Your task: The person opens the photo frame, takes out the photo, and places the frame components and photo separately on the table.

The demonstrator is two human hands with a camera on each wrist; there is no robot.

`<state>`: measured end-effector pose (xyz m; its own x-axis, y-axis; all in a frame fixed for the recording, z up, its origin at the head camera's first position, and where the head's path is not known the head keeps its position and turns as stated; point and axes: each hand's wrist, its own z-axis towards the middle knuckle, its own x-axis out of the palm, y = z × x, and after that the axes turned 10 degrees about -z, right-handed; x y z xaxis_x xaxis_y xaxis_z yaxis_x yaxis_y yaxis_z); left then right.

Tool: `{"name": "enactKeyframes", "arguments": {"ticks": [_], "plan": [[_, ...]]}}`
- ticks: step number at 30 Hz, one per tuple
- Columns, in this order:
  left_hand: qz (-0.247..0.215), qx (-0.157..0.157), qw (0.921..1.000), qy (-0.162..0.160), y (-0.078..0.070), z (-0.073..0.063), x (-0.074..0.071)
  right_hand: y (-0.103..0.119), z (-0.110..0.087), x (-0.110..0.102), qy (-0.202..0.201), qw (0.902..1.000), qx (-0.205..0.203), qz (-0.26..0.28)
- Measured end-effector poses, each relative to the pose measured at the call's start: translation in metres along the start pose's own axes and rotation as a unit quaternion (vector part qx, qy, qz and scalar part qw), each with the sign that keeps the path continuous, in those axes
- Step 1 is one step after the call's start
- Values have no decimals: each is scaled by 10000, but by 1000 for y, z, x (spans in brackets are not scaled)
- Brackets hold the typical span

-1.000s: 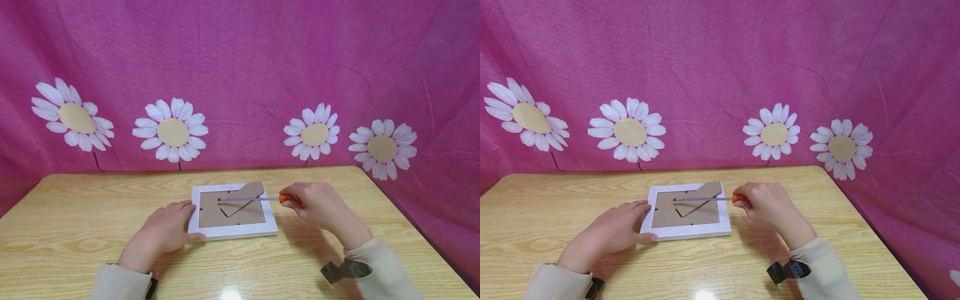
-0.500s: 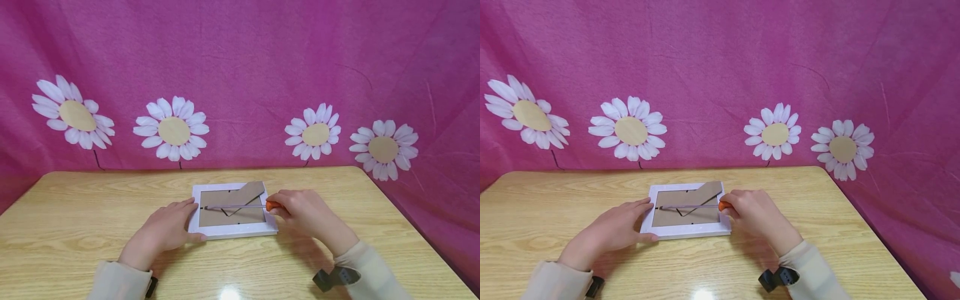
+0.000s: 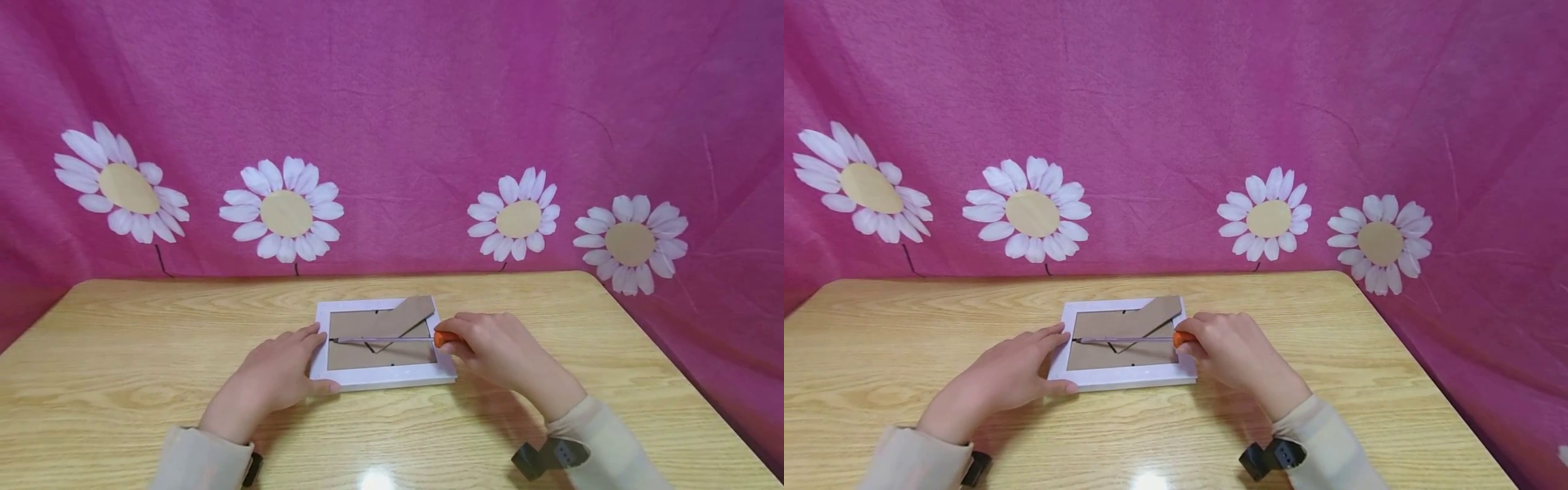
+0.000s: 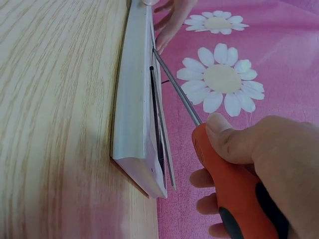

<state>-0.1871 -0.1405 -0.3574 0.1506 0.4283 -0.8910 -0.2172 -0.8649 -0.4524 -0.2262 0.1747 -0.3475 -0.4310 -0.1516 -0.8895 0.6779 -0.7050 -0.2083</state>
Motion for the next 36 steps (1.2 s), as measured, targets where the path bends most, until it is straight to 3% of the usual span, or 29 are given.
{"name": "enactKeyframes", "arguments": {"ticks": [13,25,36], "plan": [[-3,37,10000,-29,1,-1,0,1,0,-3,70,9999,-6,125],[-232,165,9996,-41,4,0,0,8,3,-5,-261,9996,43,-32],[-368,266,9990,-20,4,-3,1,-9,26,-5,78,9999,48,104]]}}
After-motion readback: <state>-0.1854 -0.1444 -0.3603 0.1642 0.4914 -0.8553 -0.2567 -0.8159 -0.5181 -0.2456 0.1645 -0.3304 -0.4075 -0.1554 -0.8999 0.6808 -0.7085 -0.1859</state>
